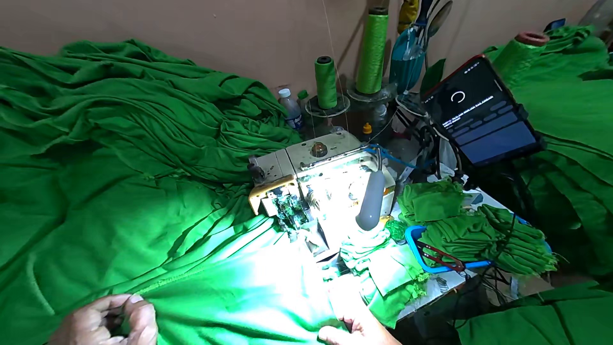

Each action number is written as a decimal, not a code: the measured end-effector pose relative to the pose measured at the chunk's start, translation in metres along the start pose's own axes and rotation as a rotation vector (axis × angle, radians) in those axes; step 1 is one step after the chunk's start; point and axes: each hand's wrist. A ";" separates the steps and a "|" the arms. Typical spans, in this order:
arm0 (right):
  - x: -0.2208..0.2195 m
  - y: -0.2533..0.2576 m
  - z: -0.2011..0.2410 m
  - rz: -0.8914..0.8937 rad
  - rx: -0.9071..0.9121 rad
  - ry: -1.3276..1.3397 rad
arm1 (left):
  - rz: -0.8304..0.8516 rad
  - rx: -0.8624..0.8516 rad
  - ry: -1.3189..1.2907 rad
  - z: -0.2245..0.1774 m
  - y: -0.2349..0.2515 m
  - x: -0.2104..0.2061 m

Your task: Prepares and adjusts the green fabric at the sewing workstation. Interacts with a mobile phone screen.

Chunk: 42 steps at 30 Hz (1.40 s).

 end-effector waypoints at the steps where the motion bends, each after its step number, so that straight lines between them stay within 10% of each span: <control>1: 0.000 0.001 -0.001 0.003 0.018 -0.001 | -0.003 0.001 -0.001 0.000 0.000 0.000; 42: 0.001 0.003 -0.002 0.033 -0.052 0.000 | 0.020 -0.002 -0.028 0.000 -0.001 0.003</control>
Point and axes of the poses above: each hand's wrist, its own y-axis towards the middle knuckle, its own x-axis out of the back of the hand, z = x × y, and after that the axes turned 9 degrees about -z, right-handed
